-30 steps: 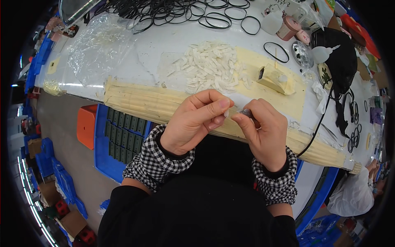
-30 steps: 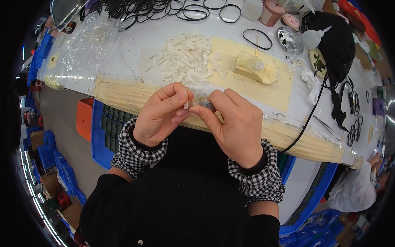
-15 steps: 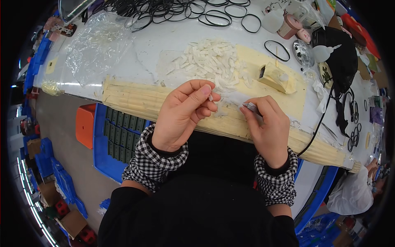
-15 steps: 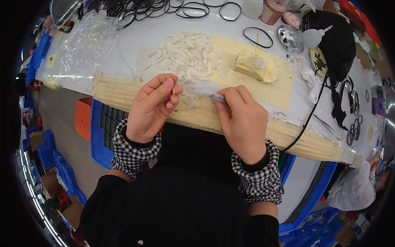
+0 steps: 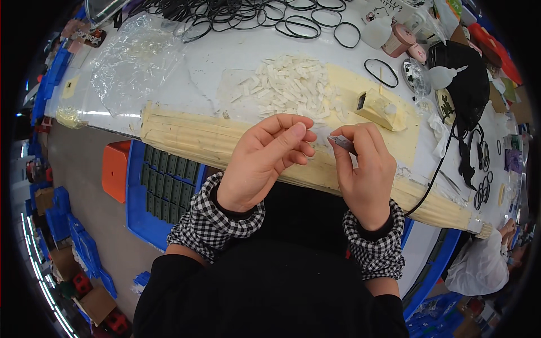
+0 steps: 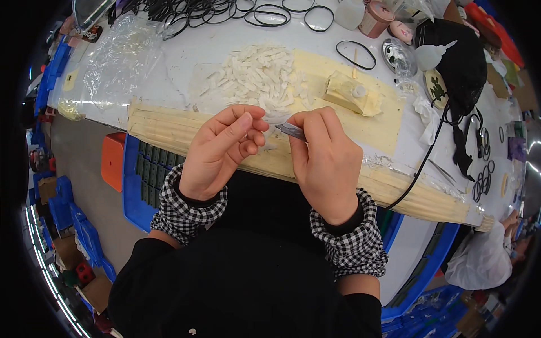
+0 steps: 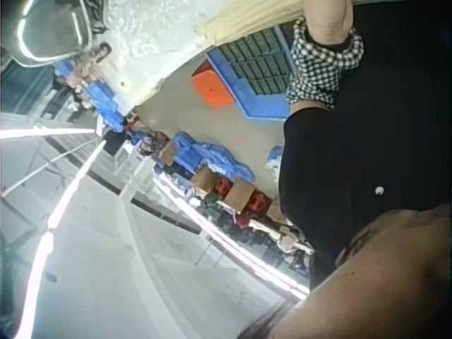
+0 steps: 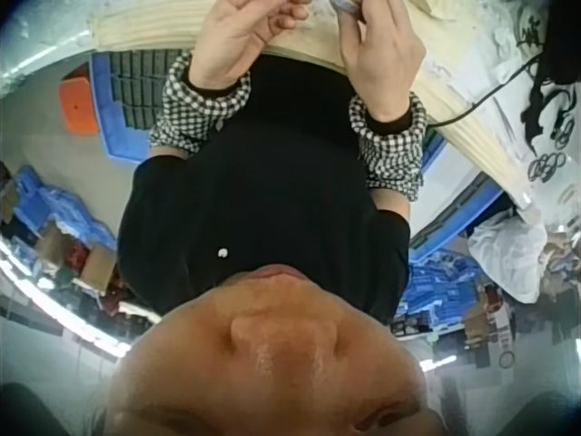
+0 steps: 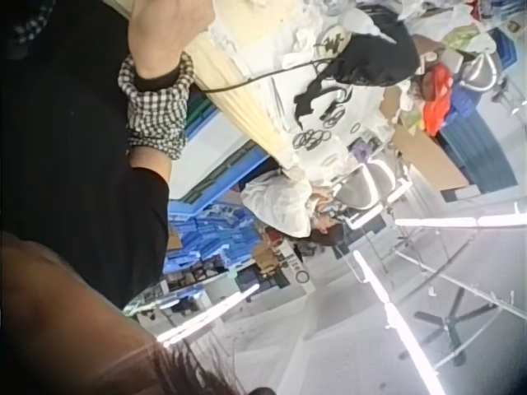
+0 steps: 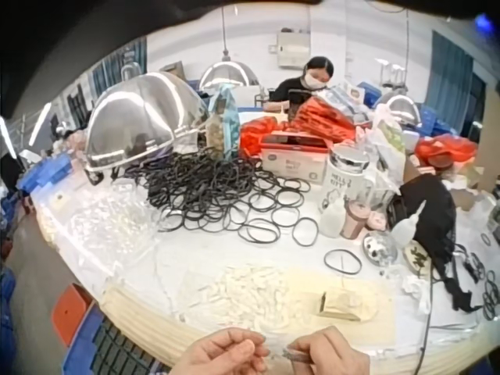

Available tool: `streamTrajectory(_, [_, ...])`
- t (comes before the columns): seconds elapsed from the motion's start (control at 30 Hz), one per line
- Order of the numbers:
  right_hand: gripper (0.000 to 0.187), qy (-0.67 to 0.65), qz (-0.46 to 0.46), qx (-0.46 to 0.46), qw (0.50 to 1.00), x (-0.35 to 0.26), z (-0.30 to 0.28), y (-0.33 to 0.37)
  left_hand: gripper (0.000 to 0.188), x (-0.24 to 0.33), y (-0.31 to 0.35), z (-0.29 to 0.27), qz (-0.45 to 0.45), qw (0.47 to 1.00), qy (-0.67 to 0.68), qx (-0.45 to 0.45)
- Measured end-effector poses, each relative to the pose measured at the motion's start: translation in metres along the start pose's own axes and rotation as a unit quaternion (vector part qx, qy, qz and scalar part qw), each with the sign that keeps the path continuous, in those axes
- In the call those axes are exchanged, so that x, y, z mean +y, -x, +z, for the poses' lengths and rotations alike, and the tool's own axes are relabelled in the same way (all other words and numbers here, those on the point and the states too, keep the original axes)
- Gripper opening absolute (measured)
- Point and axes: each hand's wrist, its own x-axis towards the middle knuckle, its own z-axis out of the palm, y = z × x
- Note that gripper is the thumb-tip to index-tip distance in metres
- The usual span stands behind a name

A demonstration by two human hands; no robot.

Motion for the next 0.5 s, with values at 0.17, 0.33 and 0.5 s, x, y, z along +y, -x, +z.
streamTrajectory(0.17, [0.014, 0.053, 0.014, -0.059, 0.997, 0.002, 0.001, -0.001, 0.025, 0.002, 0.0, -0.007, 0.029, 0.999, 0.026, 0.016])
streamTrajectory(0.33, [0.016, 0.07, 0.012, -0.077, 0.995, 0.002, 0.005, -0.001, 0.025, 0.001, -0.001, -0.01, 0.034, 0.999, 0.035, 0.014])
streamTrajectory(0.5, [0.013, -0.125, 0.078, -0.061, 0.987, -0.004, -0.004, -0.003, 0.021, 0.0, 0.0, -0.003, 0.024, 0.999, -0.021, -0.004])
